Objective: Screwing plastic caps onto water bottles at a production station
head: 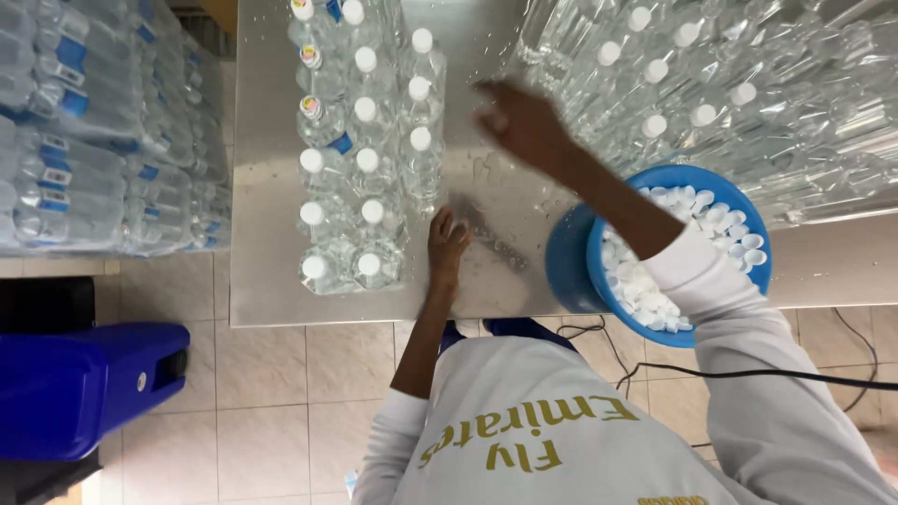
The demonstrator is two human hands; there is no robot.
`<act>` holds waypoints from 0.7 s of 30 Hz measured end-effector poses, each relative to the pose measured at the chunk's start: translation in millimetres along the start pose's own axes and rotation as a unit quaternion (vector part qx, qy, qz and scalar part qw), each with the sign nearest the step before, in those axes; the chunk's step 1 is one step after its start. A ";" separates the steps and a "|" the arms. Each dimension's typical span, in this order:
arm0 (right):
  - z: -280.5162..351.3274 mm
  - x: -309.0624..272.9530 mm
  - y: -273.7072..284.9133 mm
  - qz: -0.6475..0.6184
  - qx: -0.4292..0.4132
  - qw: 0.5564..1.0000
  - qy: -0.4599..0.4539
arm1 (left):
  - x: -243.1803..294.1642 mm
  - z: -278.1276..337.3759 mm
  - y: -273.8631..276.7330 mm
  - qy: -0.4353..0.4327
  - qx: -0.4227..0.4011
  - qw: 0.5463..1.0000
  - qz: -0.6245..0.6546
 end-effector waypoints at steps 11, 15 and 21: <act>64.2 109.1 55.1 0.172 0.077 0.974 -0.129 | -88.5 7.4 -20.3 0.041 -0.091 0.993 -0.068; 78.9 64.4 14.2 0.221 0.067 0.970 -0.074 | -50.8 32.2 -33.9 -0.041 -0.146 0.984 -0.090; 108.4 -8.0 66.8 0.027 0.059 0.992 -0.107 | 81.3 79.4 -79.2 -0.346 -0.117 0.845 -0.390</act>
Point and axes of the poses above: each hand's wrist, its own z-axis away from the middle knuckle, its own y-axis out of the back of the hand, x = y × z, the point moved 9 cm from there along -z, towards the middle knuckle, and after that the axes turned 10 degrees about y, right-handed, at the moved point
